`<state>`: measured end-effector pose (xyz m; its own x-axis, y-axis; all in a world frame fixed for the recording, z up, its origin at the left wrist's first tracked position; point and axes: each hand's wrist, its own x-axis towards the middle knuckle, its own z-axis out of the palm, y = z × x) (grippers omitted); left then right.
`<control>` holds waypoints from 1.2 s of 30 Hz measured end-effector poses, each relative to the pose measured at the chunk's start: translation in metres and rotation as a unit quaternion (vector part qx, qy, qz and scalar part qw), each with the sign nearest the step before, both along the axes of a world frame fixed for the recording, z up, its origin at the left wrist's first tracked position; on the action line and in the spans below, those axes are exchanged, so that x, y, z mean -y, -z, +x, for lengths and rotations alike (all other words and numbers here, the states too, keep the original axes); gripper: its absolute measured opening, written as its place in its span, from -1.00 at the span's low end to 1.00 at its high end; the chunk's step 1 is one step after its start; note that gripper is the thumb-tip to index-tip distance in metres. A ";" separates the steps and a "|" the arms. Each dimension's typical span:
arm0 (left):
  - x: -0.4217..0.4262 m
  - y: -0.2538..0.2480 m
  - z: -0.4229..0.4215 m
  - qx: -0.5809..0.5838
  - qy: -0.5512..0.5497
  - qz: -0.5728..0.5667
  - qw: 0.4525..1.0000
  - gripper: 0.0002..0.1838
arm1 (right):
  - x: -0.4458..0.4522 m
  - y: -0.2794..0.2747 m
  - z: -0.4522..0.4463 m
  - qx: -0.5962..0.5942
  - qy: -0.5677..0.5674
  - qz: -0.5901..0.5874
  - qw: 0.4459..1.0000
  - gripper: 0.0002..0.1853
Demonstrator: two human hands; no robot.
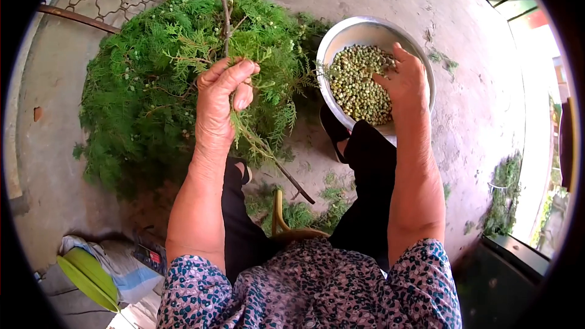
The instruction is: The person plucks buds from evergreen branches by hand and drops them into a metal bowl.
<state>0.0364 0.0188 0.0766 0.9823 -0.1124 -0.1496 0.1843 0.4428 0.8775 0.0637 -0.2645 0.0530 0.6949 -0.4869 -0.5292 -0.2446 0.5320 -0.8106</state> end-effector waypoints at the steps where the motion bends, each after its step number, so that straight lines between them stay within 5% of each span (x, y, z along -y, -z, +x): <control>1: 0.000 -0.002 0.001 0.009 -0.001 0.021 1.000 -0.86 | 0.005 -0.001 -0.004 -0.009 -0.017 -0.060 0.998 -0.60; 3: -0.001 -0.004 0.001 0.017 -0.004 0.041 0.999 -0.81 | 0.020 0.008 -0.013 -0.021 -0.033 -0.120 0.992 -0.57; 4: -0.002 -0.005 0.001 0.018 0.001 0.033 0.999 -0.80 | 0.030 0.021 -0.018 0.003 -0.109 -0.333 0.936 -0.58; 6: -0.004 -0.005 0.000 0.012 -0.003 0.011 1.000 -0.78 | 0.035 0.028 -0.023 0.024 -0.180 -0.528 0.830 -0.59; 9: -0.003 -0.009 -0.002 0.026 -0.026 -0.005 0.999 -0.77 | 0.009 0.000 -0.010 0.045 -0.020 -0.169 0.984 -0.65; 10: -0.004 -0.009 -0.001 0.032 -0.021 -0.004 0.999 -0.76 | -0.001 -0.008 -0.008 0.049 -0.026 -0.162 0.985 -0.65; 11: -0.006 -0.009 0.000 0.039 -0.021 -0.013 0.999 -0.76 | -0.009 -0.013 -0.011 0.090 -0.152 -0.163 0.971 -0.67; 13: -0.009 -0.008 0.002 0.047 -0.027 -0.021 0.998 -0.75 | -0.031 -0.016 -0.021 0.154 -0.344 -0.199 0.905 -0.70; 16: -0.013 -0.009 0.004 0.046 -0.058 -0.029 0.997 -0.75 | -0.059 -0.008 -0.033 0.278 -0.589 -0.402 0.644 -0.82; 20: -0.022 -0.007 0.009 0.063 -0.058 -0.060 0.995 -0.76 | -0.096 0.003 -0.064 0.146 -0.739 -0.469 0.460 -0.64; 22: -0.021 -0.009 0.008 0.059 -0.077 -0.039 0.994 -0.76 | -0.103 0.022 -0.077 0.149 -0.714 -0.459 0.508 -0.62; 26: -0.020 -0.012 0.007 0.045 -0.117 -0.046 0.991 -0.75 | -0.111 0.039 -0.082 0.078 -0.744 -0.445 0.492 -0.63; 30: -0.030 -0.007 0.010 0.048 -0.119 -0.105 0.986 -0.74 | -0.105 0.054 -0.093 0.100 -0.684 -0.465 0.553 -0.72; 33: -0.031 -0.011 0.008 0.051 -0.175 -0.037 0.983 -0.62 | -0.103 0.063 -0.107 0.166 -0.527 -0.442 0.707 -0.79; 36: -0.035 -0.015 0.010 0.089 -0.224 0.007 0.971 -0.48 | -0.095 0.051 -0.117 0.154 -0.501 -0.396 0.754 -0.82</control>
